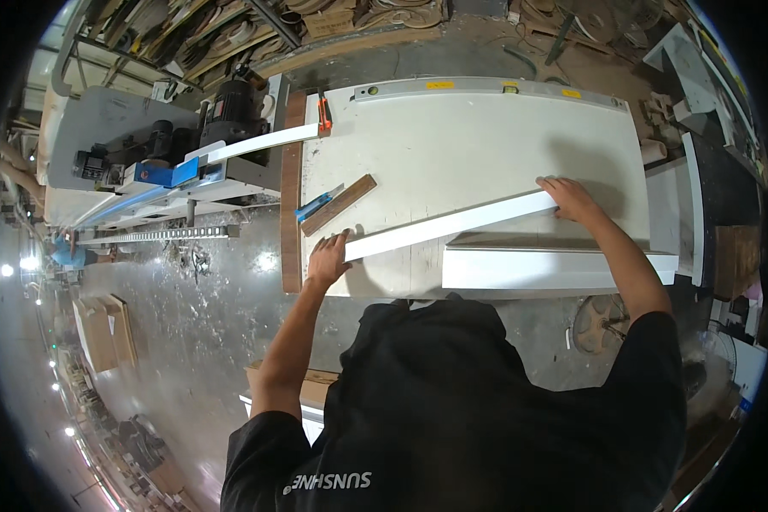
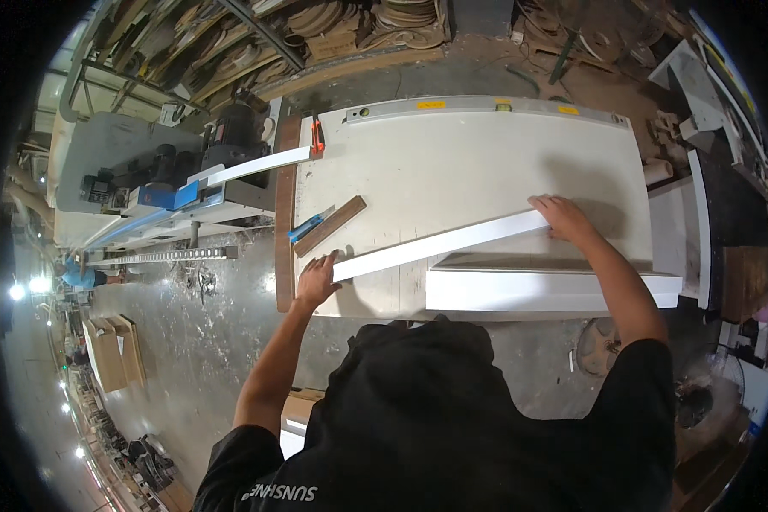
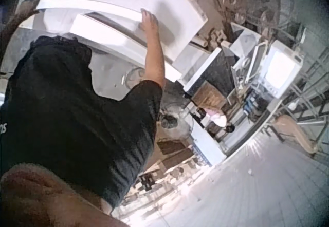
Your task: The person sands the edges and corners of several wood strips and a larger board by hand.
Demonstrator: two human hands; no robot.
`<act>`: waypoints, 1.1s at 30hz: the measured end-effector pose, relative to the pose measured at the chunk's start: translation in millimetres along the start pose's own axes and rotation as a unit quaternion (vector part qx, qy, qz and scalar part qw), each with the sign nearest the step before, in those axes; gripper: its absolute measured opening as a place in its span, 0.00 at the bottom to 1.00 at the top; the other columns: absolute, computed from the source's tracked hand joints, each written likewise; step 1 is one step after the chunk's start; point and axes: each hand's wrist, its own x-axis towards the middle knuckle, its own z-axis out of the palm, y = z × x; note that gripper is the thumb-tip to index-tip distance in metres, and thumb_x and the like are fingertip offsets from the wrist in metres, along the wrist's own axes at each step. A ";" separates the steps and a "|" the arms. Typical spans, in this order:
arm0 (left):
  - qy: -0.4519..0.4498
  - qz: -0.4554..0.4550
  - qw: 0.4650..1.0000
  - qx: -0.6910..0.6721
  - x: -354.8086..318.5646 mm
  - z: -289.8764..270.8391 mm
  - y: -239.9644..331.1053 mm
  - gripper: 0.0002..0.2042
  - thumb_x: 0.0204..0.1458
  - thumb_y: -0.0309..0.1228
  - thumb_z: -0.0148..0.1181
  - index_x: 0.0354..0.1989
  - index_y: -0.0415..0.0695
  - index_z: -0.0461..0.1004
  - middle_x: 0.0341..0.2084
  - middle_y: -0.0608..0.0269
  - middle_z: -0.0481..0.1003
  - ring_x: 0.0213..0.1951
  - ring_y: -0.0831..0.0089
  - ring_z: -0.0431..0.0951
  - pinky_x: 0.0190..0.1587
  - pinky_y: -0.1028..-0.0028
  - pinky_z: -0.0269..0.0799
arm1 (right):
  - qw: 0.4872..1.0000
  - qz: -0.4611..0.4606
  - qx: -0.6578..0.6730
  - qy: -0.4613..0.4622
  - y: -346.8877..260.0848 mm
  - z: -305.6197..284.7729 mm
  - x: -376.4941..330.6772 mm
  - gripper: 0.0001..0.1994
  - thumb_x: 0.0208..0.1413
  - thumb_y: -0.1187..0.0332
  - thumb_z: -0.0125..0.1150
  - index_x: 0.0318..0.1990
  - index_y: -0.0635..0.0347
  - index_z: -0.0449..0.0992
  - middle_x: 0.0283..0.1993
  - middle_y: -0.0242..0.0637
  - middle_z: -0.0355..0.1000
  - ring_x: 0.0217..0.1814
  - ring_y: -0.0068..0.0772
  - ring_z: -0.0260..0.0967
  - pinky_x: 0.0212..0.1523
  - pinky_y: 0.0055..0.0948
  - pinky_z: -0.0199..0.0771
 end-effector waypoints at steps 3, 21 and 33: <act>-0.138 -0.106 0.984 -0.026 21.9 -12.0 12.8 0.36 0.47 0.37 0.75 0.66 0.48 0.66 0.47 0.50 0.81 0.48 0.48 0.82 0.53 0.54 0.78 | 1.000 0.012 -0.017 0.007 16.6 26.2 -10.2 0.34 0.41 0.78 0.75 0.61 0.59 0.71 0.56 0.43 0.76 0.61 0.49 0.72 0.64 0.44 0.71; -0.090 -0.453 0.775 -0.431 -50.6 48.6 -91.0 0.38 0.62 0.60 0.59 0.63 0.33 0.74 0.55 0.46 0.79 0.52 0.59 0.78 0.57 0.62 0.71 | 0.789 0.403 0.457 -0.073 81.0 49.4 -25.0 0.53 0.56 0.38 0.68 0.78 0.63 0.50 0.78 0.48 0.56 0.80 0.46 0.52 0.78 0.44 0.51; -0.025 -0.343 0.872 -0.348 -56.5 102.9 -66.0 0.33 0.63 0.64 0.47 0.52 0.44 0.80 0.45 0.37 0.80 0.51 0.44 0.80 0.56 0.53 0.73 | 0.871 0.307 0.380 0.061 102.3 70.9 -42.5 0.31 0.66 0.53 0.62 0.65 0.71 0.69 0.53 0.40 0.76 0.54 0.35 0.69 0.62 0.37 0.66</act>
